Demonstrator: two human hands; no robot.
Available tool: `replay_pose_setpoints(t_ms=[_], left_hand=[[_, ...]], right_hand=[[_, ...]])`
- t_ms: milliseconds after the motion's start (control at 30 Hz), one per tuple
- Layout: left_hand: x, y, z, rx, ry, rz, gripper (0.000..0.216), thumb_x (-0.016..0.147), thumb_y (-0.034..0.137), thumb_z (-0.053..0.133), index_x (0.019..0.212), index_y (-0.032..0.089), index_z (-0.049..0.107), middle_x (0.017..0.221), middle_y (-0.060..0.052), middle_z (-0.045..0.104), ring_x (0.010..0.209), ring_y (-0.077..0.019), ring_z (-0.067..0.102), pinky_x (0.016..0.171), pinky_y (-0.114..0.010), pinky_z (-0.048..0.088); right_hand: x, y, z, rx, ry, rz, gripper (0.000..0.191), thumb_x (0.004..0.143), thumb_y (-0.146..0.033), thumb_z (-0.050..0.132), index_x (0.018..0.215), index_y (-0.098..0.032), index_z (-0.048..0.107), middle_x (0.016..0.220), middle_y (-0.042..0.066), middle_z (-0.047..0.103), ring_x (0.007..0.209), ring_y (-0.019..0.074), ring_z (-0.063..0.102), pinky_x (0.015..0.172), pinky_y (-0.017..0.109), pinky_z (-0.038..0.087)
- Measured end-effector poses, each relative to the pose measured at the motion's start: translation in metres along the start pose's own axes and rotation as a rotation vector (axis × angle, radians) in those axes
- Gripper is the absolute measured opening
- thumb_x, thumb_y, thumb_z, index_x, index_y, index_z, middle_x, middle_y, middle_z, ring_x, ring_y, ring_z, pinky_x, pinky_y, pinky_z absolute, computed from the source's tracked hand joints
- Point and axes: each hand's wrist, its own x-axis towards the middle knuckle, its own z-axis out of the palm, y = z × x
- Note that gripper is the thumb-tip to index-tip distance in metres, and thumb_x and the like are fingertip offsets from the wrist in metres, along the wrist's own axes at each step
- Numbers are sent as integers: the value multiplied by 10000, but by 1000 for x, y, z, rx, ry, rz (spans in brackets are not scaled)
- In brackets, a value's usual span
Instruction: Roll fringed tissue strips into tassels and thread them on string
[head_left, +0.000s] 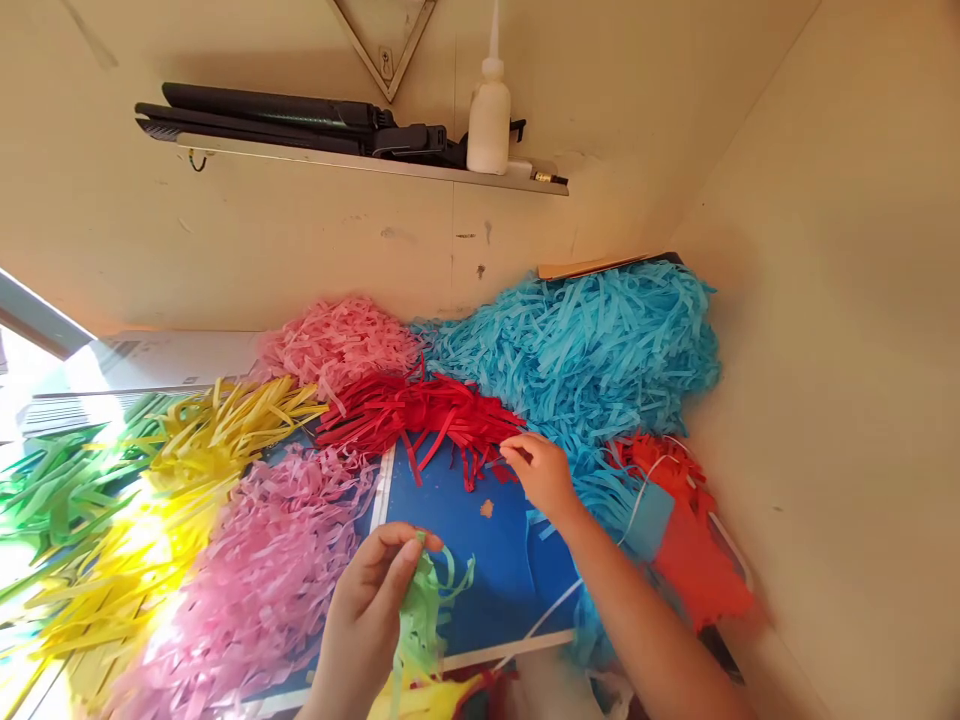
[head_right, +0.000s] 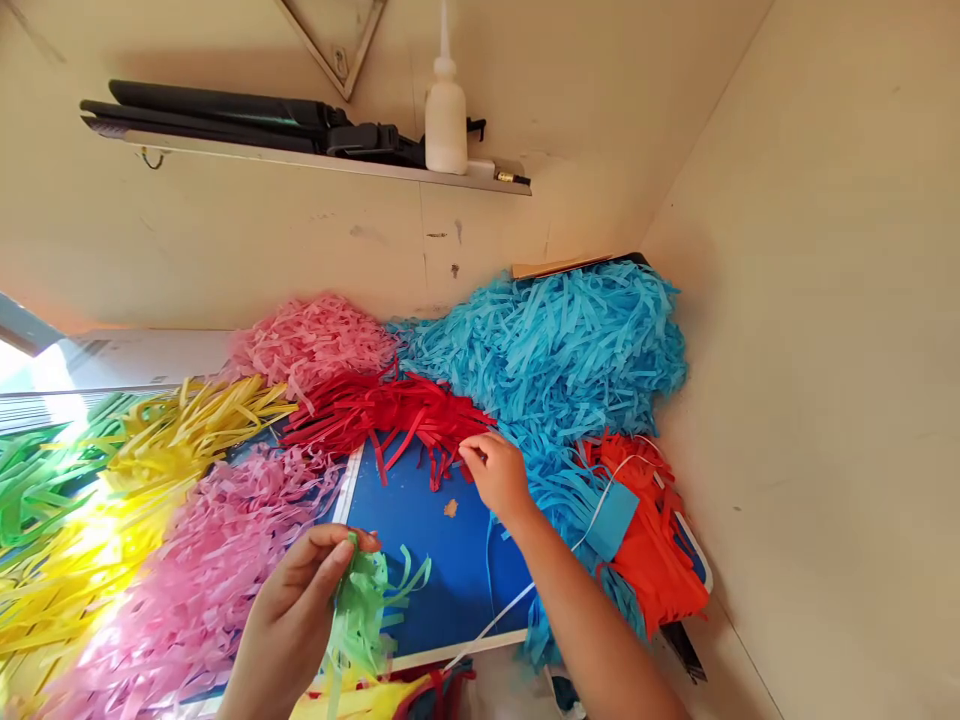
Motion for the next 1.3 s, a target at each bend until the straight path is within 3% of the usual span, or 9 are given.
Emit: replay_pose_setpoints(t_ms=[100, 233, 333, 467, 567, 667, 833, 1100, 1300], left_hand=[[2, -3, 2, -207, 24, -155, 291, 851, 497, 656, 826, 212, 601, 664, 37, 598, 509, -92, 535, 588, -252, 537], [2, -8, 8, -242, -10, -204, 357, 836, 552, 651, 807, 207, 566, 633, 59, 518, 437, -52, 396, 421, -174, 360], [2, -16, 8, -172, -67, -252, 359, 850, 559, 627, 837, 205, 567, 659, 49, 539, 452, -56, 385, 433, -180, 321], [3, -23, 7, -23, -101, -254, 354, 857, 556, 611, 876, 203, 602, 654, 34, 553, 545, -99, 445, 506, -203, 359], [1, -21, 13, 39, -128, -239, 352, 864, 551, 590, 881, 201, 627, 665, 27, 559, 553, -112, 443, 507, -216, 354], [-3, -16, 25, 123, -150, -166, 320, 878, 510, 577, 843, 200, 650, 700, 7, 598, 607, -138, 517, 560, -237, 406], [-11, -9, 35, 279, -184, -4, 248, 904, 408, 563, 806, 211, 677, 780, -23, 674, 729, -175, 621, 678, -272, 473], [-17, -5, 36, 384, -189, 177, 187, 930, 310, 563, 808, 213, 667, 765, -12, 675, 707, -153, 637, 639, -243, 488], [-16, -2, 33, 512, -236, 378, 134, 932, 235, 572, 858, 221, 683, 783, -12, 673, 703, -138, 638, 635, -228, 489]], right_hand=[[47, 30, 8, -163, -84, -2, 158, 835, -112, 634, 752, -197, 737, 842, 51, 714, 831, 190, 653, 744, 281, 462], [64, 43, 28, -280, -149, 2, 140, 757, -87, 699, 661, -186, 725, 765, 53, 703, 758, 192, 649, 678, 273, 438], [58, 41, 26, -293, -137, 18, 155, 747, -47, 667, 711, -179, 741, 822, 87, 718, 779, 217, 660, 676, 290, 445], [32, 22, 0, -232, -14, 36, 223, 887, -129, 547, 965, -203, 742, 1031, 92, 715, 876, 209, 671, 765, 311, 489], [-10, -4, -11, 171, 17, 13, 179, 893, -210, 563, 969, -221, 725, 994, 54, 712, 838, 179, 676, 735, 280, 531], [-56, -26, -4, 731, -43, 1, 53, 809, -227, 674, 812, -227, 727, 887, 31, 699, 809, 181, 674, 677, 263, 547], [-98, -33, 13, 1081, -13, 147, 107, 783, -264, 743, 888, -248, 727, 848, 3, 700, 754, 145, 662, 715, 252, 548], [-111, -30, 12, 1053, 100, 238, 136, 736, -262, 783, 844, -225, 708, 783, -1, 724, 737, 134, 671, 714, 225, 551], [-115, -30, 8, 847, 152, 222, 102, 736, -265, 765, 806, -214, 713, 758, 14, 738, 716, 167, 696, 696, 260, 567]])
